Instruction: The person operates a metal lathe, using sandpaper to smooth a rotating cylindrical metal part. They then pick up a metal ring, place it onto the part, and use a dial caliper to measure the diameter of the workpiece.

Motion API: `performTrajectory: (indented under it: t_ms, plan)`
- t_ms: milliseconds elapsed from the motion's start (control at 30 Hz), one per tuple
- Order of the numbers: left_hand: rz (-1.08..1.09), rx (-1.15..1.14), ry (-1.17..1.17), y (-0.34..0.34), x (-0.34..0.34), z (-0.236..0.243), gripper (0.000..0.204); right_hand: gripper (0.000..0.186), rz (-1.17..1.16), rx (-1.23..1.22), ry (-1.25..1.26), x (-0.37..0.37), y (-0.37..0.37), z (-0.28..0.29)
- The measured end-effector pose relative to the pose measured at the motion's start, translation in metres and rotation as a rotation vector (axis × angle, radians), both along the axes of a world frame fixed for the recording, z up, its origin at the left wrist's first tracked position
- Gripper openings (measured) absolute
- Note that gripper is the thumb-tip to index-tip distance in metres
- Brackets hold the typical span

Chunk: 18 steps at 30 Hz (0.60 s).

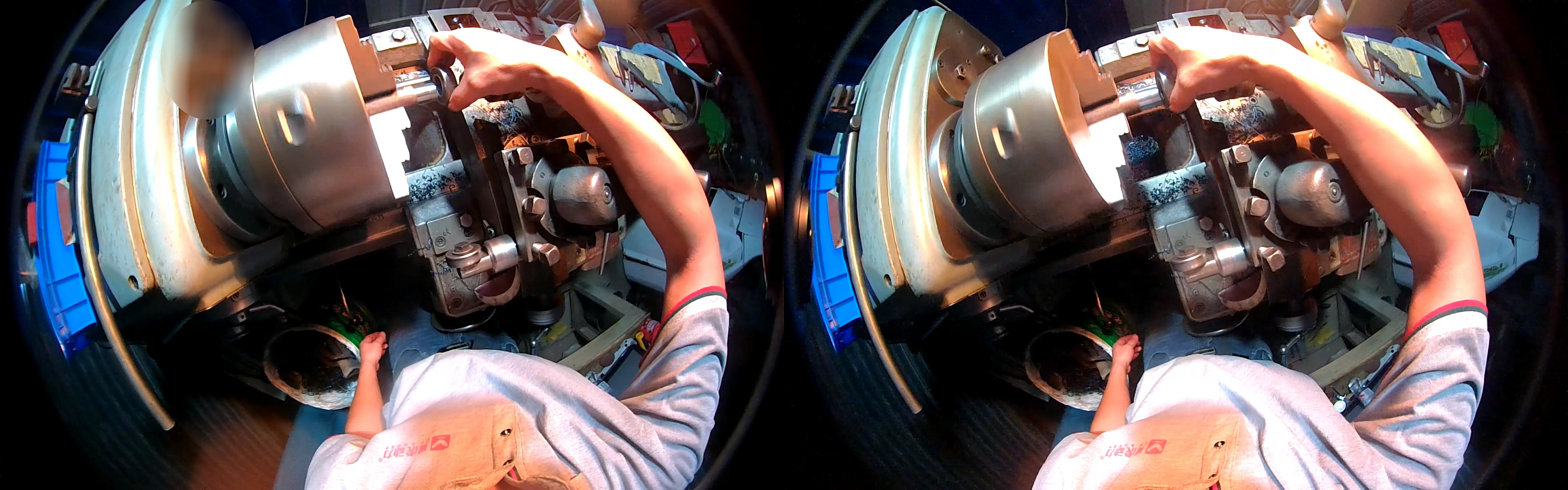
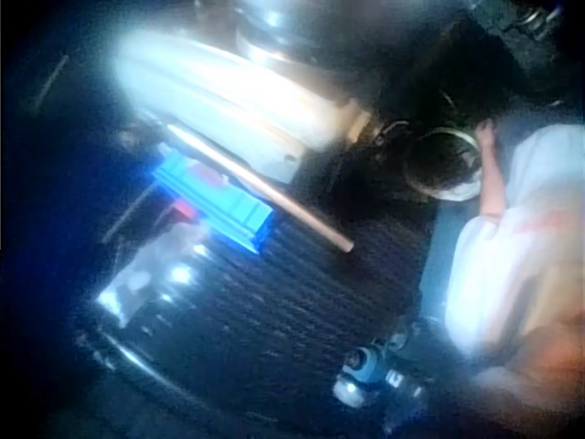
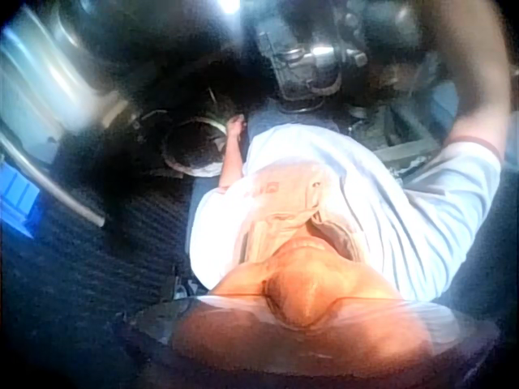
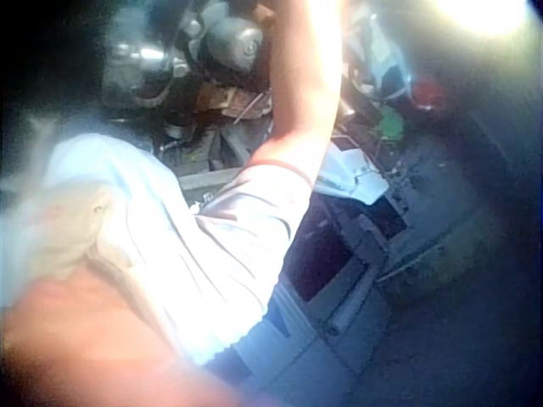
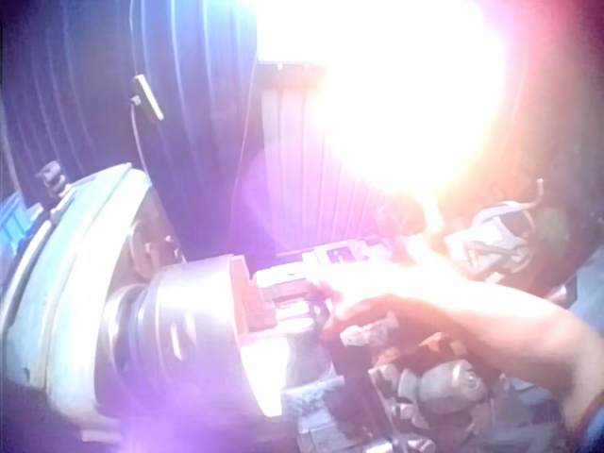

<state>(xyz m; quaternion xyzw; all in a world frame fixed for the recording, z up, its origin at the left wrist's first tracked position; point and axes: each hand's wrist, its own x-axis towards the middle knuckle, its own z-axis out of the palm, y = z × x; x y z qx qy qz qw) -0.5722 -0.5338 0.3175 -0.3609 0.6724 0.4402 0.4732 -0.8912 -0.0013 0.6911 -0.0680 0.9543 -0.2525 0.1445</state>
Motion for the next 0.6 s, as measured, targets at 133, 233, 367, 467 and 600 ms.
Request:
performTrajectory:
  t_ms: [133, 233, 367, 467, 600]
  plan:
    - [0.017, -0.007, -0.007, 0.003, 0.0, 0.001, 0.025, 0.057, -0.001, 0.08, 0.004, 0.001, -0.005, 0.001]
    - [-0.062, 0.002, -0.015, 0.002, -0.001, 0.0, 0.026, 0.058, 0.007, 0.078, 0.004, 0.003, -0.006, 0.004]
    - [-0.057, 0.001, -0.019, 0.006, -0.001, 0.002, 0.026, 0.059, 0.004, 0.109, -0.021, 0.004, -0.012, 0.007]
    - [-0.059, -0.001, -0.019, 0.007, 0.0, 0.001, 0.026, 0.059, 0.018, 0.102, -0.013, 0.003, -0.012, 0.006]
    - [-0.011, 0.01, -0.002, 0.006, 0.003, -0.003, 0.025, 0.06, 0.042, 0.085, 0.016, 0.003, -0.015, 0.005]
